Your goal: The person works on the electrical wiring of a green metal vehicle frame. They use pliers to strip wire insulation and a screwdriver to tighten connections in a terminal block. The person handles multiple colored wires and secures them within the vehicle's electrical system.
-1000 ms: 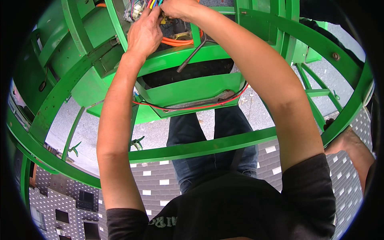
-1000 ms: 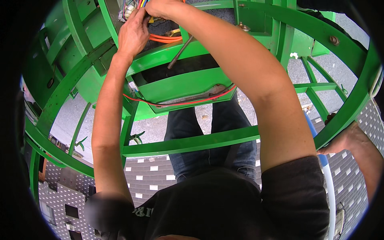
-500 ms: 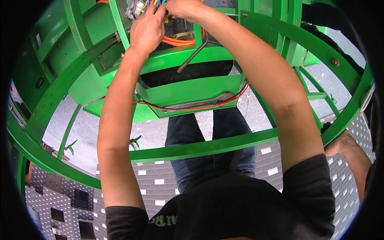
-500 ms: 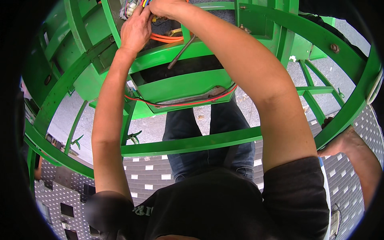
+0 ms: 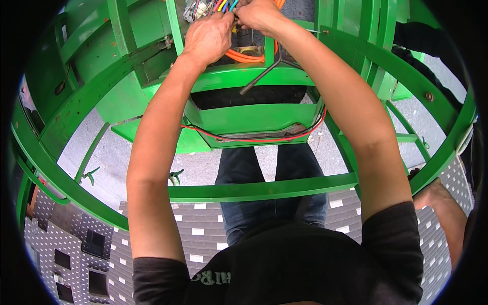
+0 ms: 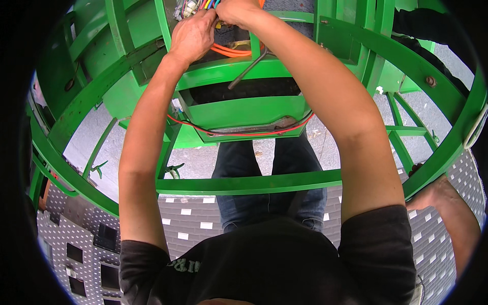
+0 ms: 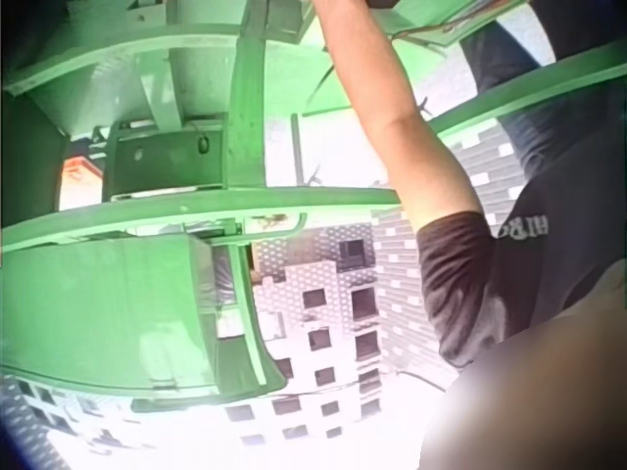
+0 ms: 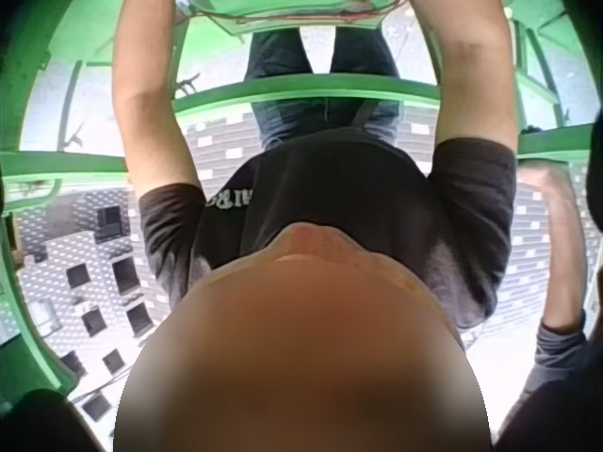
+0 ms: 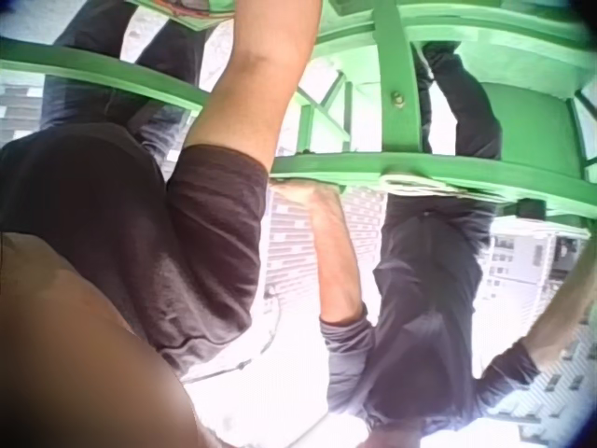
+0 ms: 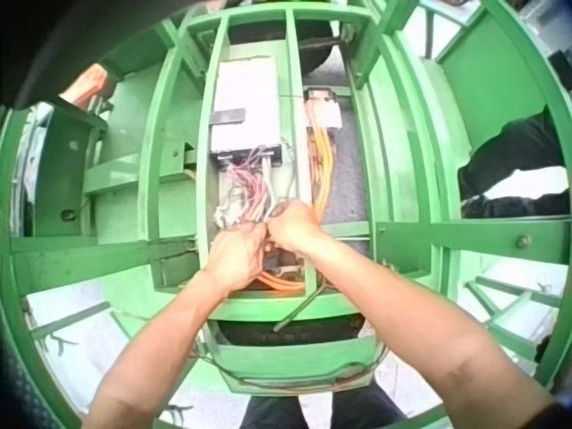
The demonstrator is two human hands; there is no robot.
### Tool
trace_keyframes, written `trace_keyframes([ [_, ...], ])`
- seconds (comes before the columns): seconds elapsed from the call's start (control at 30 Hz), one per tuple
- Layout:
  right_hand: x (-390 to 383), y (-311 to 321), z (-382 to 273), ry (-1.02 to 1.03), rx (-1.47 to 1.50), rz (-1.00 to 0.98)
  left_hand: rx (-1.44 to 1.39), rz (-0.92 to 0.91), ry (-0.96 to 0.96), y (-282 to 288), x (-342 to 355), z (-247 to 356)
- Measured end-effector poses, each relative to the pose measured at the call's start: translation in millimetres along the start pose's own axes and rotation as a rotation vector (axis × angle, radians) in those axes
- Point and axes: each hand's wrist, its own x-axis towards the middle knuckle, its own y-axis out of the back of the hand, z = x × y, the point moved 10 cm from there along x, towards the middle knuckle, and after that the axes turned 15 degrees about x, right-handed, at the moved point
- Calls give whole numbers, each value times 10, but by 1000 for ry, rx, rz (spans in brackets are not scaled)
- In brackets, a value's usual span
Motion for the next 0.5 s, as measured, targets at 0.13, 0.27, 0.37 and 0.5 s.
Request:
trace_keyframes([
  [0.13, 9, -16, 0, 41, 55, -13, 67, 75, -69, 55, -33, 35],
  [0.27, 21, -92, 80, -31, 203, -67, 89, 104, -125, 84, -77, 86],
  [0.37, 26, -112, 85, -48, 221, -81, 90, 82, -114, 56, -81, 76],
  [0.5, 7, -83, 73, -54, 185, -66, 60, 61, -60, -16, -33, 49],
])
